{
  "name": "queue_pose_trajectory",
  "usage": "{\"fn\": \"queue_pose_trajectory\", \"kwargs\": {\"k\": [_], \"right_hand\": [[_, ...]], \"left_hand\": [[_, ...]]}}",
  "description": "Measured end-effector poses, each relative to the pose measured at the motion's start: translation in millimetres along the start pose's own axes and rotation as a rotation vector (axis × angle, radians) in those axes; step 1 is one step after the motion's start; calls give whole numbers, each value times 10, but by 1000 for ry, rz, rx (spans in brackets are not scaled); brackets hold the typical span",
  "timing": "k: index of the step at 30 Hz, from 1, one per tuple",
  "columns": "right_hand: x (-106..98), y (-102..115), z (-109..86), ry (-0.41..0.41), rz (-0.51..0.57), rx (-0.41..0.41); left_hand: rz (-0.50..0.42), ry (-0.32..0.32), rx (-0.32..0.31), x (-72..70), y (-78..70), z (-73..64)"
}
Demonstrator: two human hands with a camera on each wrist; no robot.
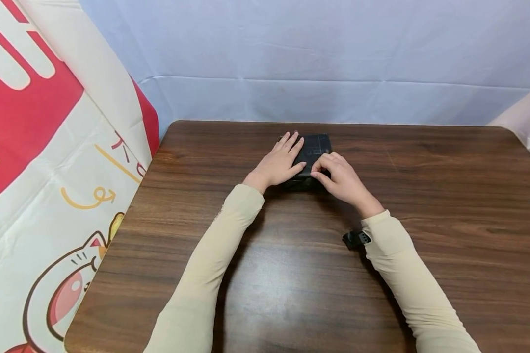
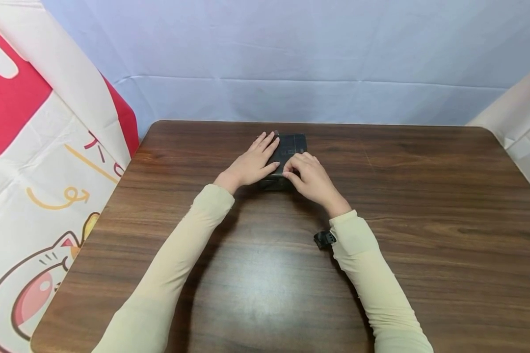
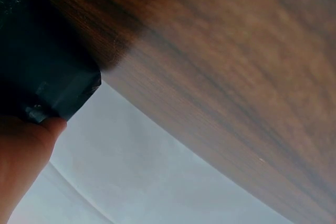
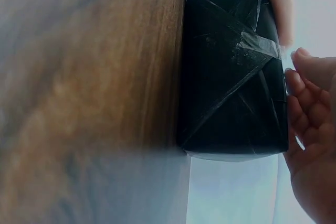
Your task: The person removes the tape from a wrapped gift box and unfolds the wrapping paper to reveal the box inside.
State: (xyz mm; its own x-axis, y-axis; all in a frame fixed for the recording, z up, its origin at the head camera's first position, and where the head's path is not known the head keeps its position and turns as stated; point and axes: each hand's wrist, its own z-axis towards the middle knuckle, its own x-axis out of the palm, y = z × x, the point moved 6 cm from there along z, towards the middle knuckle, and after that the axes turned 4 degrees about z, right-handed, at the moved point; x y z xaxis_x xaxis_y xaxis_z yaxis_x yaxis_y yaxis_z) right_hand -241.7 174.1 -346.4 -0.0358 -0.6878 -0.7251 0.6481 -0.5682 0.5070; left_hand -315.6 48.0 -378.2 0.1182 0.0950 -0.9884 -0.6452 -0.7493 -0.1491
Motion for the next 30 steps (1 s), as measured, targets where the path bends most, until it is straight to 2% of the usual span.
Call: {"fn": "queue_pose_trajectory", "kwargs": {"k": [11,17,30], "right_hand": [[-4,5,-21,5,-28,38],[-6,14,-36,12,2,5],[-11,83,-105,84,28,-81]], "left_hand": [[5,-10,6,-1,-1,-10],[13,-14,13,7,-7,-9],[-12,-22,17,-19,-10,-9]]}}
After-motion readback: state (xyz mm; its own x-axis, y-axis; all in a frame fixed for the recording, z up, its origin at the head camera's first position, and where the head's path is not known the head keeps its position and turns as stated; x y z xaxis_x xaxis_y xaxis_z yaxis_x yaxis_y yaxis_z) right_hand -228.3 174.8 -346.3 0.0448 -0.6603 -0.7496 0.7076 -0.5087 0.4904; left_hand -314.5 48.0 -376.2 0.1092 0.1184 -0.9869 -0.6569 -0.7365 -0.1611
